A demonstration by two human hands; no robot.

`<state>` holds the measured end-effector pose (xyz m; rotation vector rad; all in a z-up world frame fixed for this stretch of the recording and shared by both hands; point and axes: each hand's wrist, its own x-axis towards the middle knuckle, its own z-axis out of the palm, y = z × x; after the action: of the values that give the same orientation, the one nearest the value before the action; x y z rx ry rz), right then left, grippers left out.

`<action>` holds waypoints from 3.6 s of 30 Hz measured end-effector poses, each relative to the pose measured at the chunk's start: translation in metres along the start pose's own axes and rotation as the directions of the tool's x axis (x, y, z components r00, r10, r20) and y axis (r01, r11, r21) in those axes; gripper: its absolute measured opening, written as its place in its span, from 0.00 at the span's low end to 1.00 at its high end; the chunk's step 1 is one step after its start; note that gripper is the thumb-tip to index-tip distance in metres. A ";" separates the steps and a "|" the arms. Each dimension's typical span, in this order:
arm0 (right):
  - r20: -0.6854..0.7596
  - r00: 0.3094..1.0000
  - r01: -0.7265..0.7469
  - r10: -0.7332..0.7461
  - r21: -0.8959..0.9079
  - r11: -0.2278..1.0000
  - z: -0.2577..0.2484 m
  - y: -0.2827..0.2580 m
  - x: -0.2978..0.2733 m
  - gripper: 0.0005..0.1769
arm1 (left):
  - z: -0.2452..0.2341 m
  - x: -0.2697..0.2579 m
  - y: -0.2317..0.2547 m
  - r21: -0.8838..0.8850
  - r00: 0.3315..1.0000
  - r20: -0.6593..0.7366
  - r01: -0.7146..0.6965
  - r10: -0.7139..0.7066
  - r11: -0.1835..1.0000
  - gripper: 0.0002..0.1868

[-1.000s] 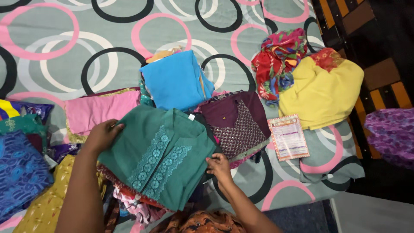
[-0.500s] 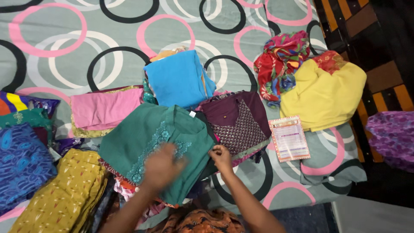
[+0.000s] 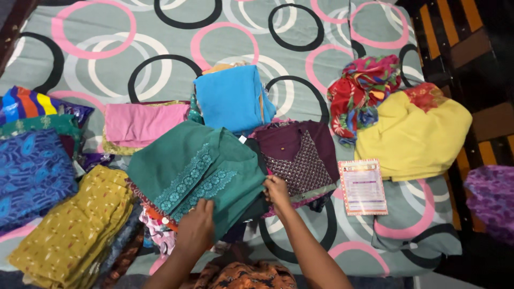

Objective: The person picks up several garments from a bed and places them into a shelf by hand, handling each item one at a time.

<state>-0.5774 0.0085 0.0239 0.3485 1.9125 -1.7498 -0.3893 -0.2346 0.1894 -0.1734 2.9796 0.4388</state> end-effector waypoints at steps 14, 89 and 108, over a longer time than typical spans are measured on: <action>0.067 0.985 0.161 -0.161 0.007 0.987 -0.020 -0.028 0.012 0.09 | -0.011 -0.049 0.027 0.073 0.991 -0.132 0.032 -0.022 0.997 0.23; 0.555 0.828 -0.139 0.075 0.074 0.987 0.141 -0.096 -0.037 0.33 | -0.031 0.014 -0.079 -0.512 0.656 -0.401 0.419 -0.640 0.750 0.31; 0.351 0.930 -0.219 0.111 0.284 0.933 0.129 -0.085 -0.038 0.38 | -0.039 0.085 -0.178 -0.458 0.734 0.093 0.631 -0.673 0.626 0.35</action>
<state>-0.5640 -0.1229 0.1121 0.3000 1.3266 -1.8667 -0.4543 -0.4239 0.1649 -1.3069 2.5402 1.0315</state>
